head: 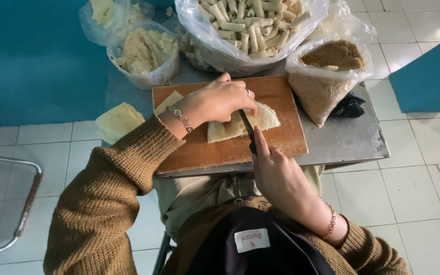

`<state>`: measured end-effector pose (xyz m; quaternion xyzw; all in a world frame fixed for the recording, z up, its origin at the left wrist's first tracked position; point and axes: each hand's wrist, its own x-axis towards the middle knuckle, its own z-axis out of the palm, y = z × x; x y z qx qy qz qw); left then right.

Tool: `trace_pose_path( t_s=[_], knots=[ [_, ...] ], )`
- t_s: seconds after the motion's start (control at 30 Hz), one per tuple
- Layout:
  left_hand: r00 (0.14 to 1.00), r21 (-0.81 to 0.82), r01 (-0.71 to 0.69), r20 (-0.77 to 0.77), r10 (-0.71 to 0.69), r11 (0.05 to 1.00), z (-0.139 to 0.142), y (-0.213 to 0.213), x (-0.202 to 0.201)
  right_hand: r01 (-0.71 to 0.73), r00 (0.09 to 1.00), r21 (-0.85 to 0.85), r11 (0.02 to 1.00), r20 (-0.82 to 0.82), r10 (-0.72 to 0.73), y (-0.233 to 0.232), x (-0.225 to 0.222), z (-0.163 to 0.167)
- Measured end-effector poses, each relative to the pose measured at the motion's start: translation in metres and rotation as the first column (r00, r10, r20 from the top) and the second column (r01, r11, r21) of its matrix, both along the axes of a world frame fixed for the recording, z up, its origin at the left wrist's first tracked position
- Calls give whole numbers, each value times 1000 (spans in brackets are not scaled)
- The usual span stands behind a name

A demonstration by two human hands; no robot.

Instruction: The person cuts round dough sheets into triangular pieces with a knife on a wooden cutting board, then folds the dough triangles by hand and arranges them in rows on the board. Bags of dough pieces and a bag of brown powder sit on the metal table beside the board.

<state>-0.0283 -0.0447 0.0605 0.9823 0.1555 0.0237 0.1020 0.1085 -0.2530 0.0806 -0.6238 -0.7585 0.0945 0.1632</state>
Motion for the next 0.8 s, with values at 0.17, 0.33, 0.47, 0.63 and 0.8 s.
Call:
trace_pose_path(
  t_s=[0.17, 0.33, 0.47, 0.63, 0.8],
  knots=[
    [1000, -3, 29, -9, -29, 1000, 0, 6, 3, -13, 999, 56, 998, 40, 11, 6, -1, -19],
    [998, 24, 56, 8, -56, 998, 2, 9, 2, -58, 985, 107, 993, 169, 39, 24, -3, -35],
    [999, 67, 36, -21, -34, 997, 1, 5, 2, -84, 968, 197, 977, 247, 33, 22, 0, -43],
    [998, 198, 62, 9, -65, 978, -1, 4, 6, -113, 974, 154, 982, 213, 79, 15, 5, -46],
    [998, 152, 49, -42, -43, 987, 1, 6, 7, -117, 982, 165, 979, 169, 89, 23, 0, -49]
  ],
)
